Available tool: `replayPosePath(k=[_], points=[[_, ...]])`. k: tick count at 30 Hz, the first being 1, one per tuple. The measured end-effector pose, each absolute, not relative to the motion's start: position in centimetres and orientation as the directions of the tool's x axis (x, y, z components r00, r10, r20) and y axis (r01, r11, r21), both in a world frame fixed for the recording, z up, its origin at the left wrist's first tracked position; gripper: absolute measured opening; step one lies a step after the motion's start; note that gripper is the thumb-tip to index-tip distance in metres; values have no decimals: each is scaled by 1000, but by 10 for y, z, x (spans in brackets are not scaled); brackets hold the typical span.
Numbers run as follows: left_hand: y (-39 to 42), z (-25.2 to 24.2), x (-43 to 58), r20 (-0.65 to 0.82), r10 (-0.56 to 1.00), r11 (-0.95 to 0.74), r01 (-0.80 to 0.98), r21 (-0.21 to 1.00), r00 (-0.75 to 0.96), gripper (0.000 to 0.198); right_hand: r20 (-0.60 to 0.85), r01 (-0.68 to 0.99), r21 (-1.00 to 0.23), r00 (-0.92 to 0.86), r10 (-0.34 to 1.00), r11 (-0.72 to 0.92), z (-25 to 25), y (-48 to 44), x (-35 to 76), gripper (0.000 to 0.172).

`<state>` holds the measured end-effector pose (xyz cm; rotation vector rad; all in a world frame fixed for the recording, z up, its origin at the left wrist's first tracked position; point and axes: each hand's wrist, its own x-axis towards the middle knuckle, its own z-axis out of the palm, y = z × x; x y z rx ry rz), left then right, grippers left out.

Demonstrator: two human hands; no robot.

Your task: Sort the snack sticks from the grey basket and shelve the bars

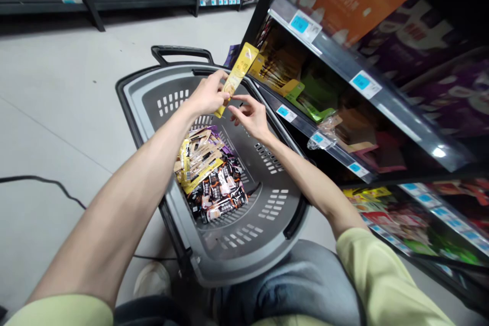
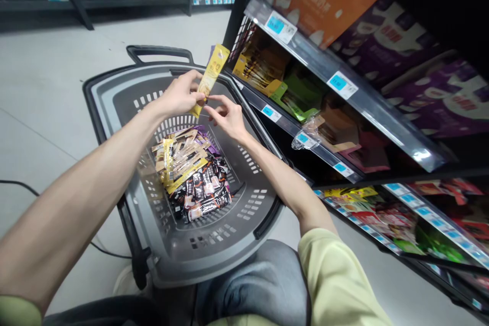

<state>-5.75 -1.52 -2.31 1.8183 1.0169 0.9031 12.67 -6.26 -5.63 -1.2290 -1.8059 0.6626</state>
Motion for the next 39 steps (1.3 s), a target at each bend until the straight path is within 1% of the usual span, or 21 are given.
replayPosePath(k=[4, 8, 13, 19, 26, 32, 36, 39], points=[[-17, -24, -57, 179, 881, -319, 271, 908, 438, 44, 330, 456, -822, -108, 938, 342, -52, -63, 126, 50], [-17, -24, -56, 188, 871, -315, 221, 923, 455, 43, 318, 444, -830, -121, 940, 338, -53, -60, 129, 50], [-17, -22, -54, 174, 877, -285, 193, 939, 448, 47, 297, 443, -837, -124, 947, 321, -56, -56, 132, 51], [-19, -20, -55, 183, 887, -308, 251, 918, 423, 42, 305, 461, -823, -132, 943, 331, -56, -57, 133, 50], [-17, -23, -56, 212, 874, -358, 286, 889, 437, 36, 307, 446, -824, -168, 937, 350, -55, -58, 134, 49], [-17, -23, -56, 218, 870, -381, 322, 867, 442, 31, 303, 466, -814, -167, 938, 346, -53, -59, 132, 53], [-16, -23, -56, 194, 874, -372, 355, 858, 446, 35, 283, 465, -810, -224, 933, 358, -57, -58, 132, 56], [-15, -23, -56, 178, 869, -371, 370, 852, 462, 38, 308, 530, -757, -227, 924, 382, -53, -60, 133, 56]])
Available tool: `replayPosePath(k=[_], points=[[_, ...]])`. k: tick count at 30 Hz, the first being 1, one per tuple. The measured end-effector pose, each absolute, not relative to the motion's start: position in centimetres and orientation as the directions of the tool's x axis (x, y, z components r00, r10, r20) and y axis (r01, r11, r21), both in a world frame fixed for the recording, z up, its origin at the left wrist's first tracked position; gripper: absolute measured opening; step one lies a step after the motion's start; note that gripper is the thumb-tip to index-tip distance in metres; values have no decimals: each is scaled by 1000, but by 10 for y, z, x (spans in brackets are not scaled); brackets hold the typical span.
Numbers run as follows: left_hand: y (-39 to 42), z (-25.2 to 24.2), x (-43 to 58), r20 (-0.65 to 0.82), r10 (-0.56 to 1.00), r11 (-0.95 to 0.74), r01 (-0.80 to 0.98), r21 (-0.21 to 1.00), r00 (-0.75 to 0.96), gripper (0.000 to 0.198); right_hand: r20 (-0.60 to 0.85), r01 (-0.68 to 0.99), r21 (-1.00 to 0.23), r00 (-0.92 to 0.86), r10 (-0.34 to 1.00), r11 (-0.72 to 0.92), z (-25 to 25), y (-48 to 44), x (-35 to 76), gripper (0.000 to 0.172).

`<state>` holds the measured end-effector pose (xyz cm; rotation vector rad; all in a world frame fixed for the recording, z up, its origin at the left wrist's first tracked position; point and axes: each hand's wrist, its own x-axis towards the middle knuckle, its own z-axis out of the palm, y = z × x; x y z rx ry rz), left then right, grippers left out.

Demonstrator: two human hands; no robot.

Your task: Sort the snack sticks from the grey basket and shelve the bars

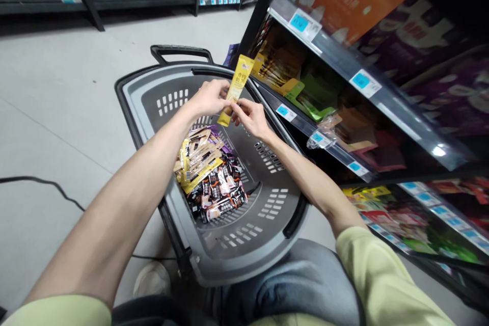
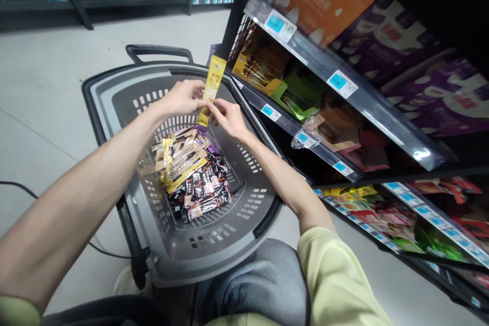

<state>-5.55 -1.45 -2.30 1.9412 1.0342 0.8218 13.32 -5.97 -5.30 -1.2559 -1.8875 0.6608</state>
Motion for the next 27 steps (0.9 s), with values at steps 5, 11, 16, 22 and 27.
replayPosePath(k=[5, 11, 16, 22, 27], points=[[-14, -22, -56, 190, 871, -390, 401, 829, 453, 39, 489, 638, -649, -67, 870, 414, -33, -69, 133, 64], [-14, -22, -57, 191, 876, -403, 454, 794, 444, 35, 405, 789, -469, -208, 890, 398, -43, -67, 129, 66], [-12, -25, -59, 145, 896, -369, 519, 771, 420, 30, 351, 871, -304, -275, 895, 387, -57, -62, 128, 64], [-10, -29, -60, 159, 904, -364, 519, 773, 397, 28, 353, 885, -230, -312, 882, 405, -59, -62, 129, 63], [-6, -33, -63, 148, 912, -352, 547, 760, 382, 32, 325, 893, -196, -330, 886, 404, -59, -61, 129, 62]])
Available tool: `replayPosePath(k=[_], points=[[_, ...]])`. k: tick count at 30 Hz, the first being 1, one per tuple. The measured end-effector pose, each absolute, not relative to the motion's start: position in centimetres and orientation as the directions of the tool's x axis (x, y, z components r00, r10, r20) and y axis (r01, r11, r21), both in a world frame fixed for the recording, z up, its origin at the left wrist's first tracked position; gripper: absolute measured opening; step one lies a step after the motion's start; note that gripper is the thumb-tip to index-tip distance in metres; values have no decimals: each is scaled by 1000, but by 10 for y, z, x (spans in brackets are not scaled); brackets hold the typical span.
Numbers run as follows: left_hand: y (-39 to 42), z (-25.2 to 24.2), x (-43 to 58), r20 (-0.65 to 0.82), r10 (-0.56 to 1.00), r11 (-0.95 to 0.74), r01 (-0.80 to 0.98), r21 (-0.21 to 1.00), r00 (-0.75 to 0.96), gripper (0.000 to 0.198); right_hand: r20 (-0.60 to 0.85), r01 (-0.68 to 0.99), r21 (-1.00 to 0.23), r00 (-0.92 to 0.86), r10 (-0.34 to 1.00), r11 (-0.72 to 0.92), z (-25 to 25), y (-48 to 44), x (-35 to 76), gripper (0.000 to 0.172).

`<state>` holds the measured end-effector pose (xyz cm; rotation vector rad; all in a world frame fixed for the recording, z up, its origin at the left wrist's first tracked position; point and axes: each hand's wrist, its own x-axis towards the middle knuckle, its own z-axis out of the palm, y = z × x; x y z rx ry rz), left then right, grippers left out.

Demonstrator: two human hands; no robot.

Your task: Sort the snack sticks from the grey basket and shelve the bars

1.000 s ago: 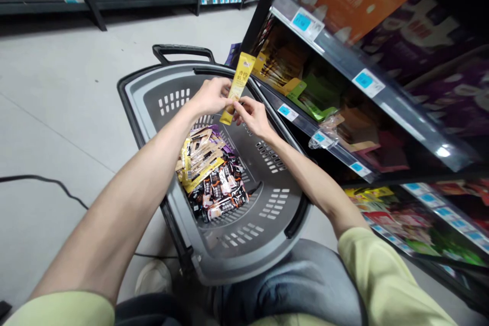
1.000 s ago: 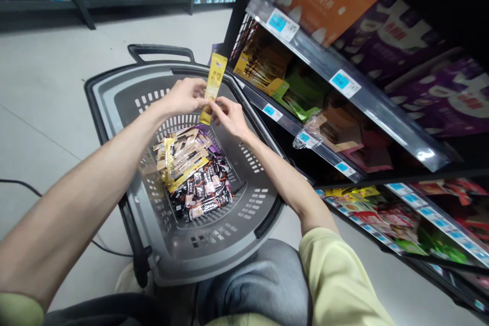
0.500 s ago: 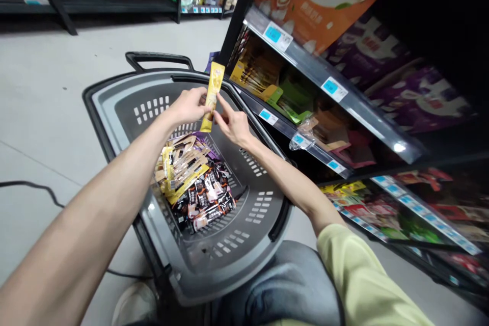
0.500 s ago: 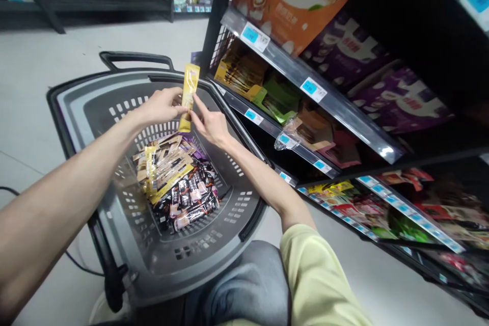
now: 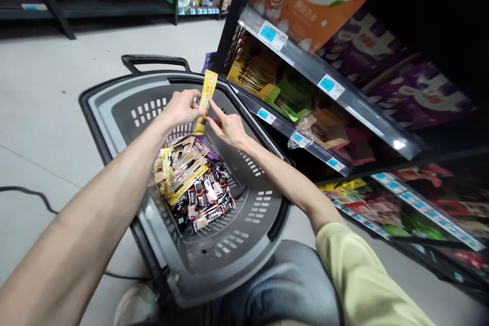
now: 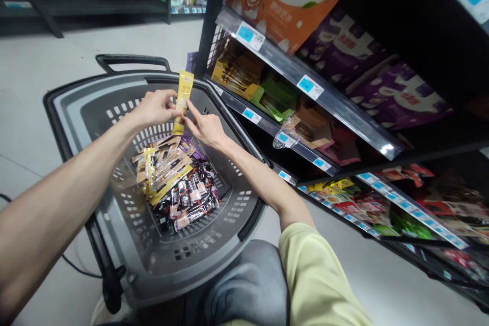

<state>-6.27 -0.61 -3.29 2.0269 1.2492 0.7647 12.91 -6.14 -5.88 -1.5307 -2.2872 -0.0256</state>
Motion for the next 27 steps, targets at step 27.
replayPosePath(k=[27], points=[[-21, -17, -55, -40, 948, -183, 646, 741, 315, 42, 230, 870, -137, -438, 869, 474, -51, -64, 129, 64]])
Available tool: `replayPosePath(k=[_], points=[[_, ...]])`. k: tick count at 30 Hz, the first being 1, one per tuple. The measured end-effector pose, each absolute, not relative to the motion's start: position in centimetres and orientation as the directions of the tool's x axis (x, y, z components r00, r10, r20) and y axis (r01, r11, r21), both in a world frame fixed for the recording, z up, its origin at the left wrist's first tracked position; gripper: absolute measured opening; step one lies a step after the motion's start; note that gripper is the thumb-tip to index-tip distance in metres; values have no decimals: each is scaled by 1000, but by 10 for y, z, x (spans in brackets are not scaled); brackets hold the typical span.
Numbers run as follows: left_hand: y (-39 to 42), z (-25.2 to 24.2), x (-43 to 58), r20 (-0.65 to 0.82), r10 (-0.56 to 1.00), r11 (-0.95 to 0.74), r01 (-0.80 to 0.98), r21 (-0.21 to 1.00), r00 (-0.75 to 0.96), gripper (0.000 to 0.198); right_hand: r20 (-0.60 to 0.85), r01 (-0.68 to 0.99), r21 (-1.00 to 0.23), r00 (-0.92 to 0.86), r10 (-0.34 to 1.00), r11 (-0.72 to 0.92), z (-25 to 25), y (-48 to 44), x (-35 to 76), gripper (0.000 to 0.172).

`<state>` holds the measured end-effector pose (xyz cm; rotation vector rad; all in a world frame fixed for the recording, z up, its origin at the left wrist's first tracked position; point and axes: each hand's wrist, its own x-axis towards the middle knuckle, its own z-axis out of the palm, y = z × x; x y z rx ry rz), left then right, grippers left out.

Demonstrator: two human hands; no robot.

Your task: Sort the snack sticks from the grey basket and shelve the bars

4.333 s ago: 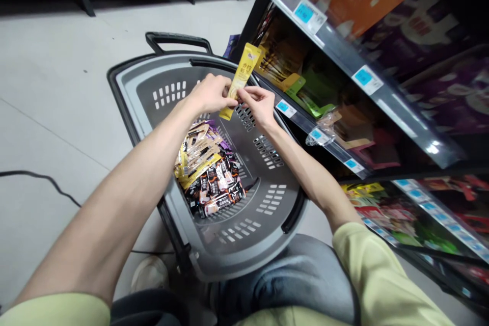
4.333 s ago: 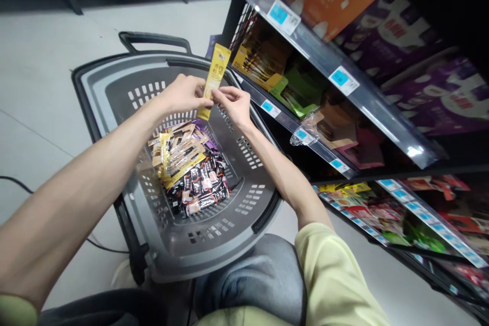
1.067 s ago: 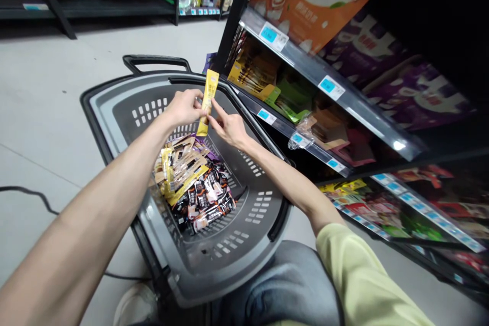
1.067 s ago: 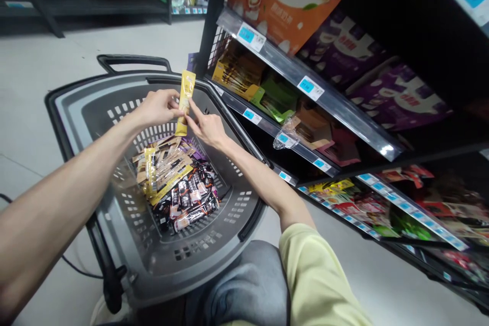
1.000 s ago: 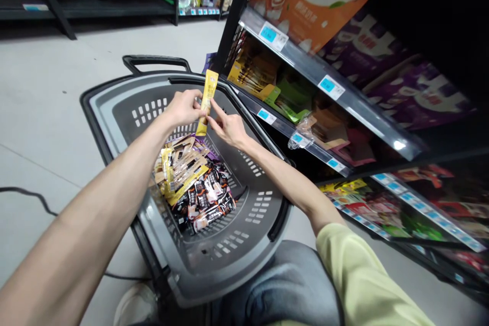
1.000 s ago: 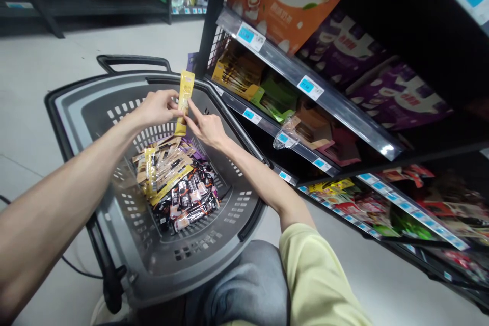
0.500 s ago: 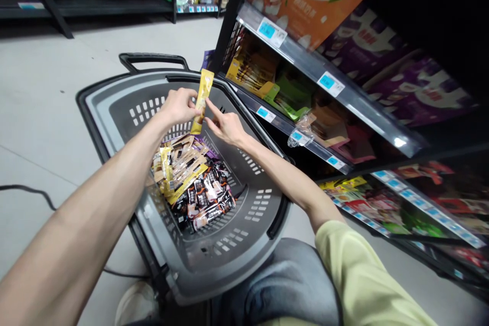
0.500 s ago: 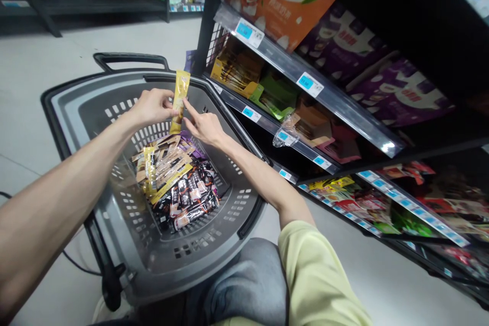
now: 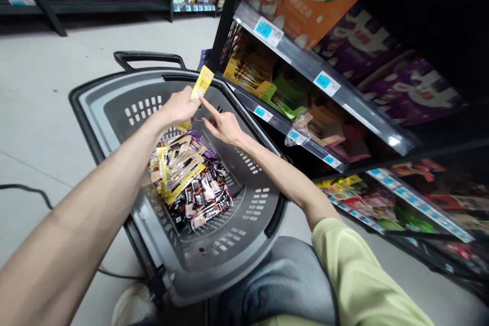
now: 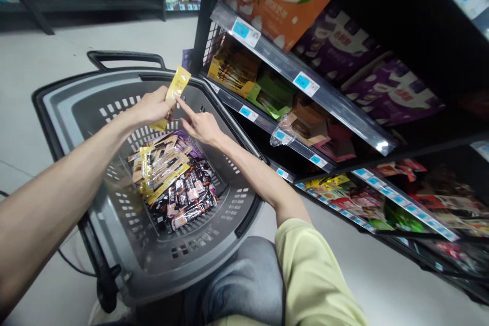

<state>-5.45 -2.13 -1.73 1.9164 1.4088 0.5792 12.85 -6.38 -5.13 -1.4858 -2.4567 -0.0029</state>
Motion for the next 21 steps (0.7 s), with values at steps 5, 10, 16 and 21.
replayPosePath(k=[5, 10, 16, 21], points=[[-19, -21, -53, -7, 955, -193, 638, 746, 297, 42, 282, 865, -119, -441, 852, 487, -48, -64, 129, 63], [-18, -20, -52, 22, 963, -191, 625, 757, 267, 38, 346, 845, -149, -443, 827, 514, -44, -66, 129, 69], [-22, -18, -53, 1, 968, -157, 607, 779, 249, 37, 273, 855, -90, -473, 838, 511, -48, -64, 130, 67], [-27, -14, -53, -25, 967, -130, 575, 808, 254, 38, 234, 871, -80, -456, 859, 484, -48, -64, 131, 69]])
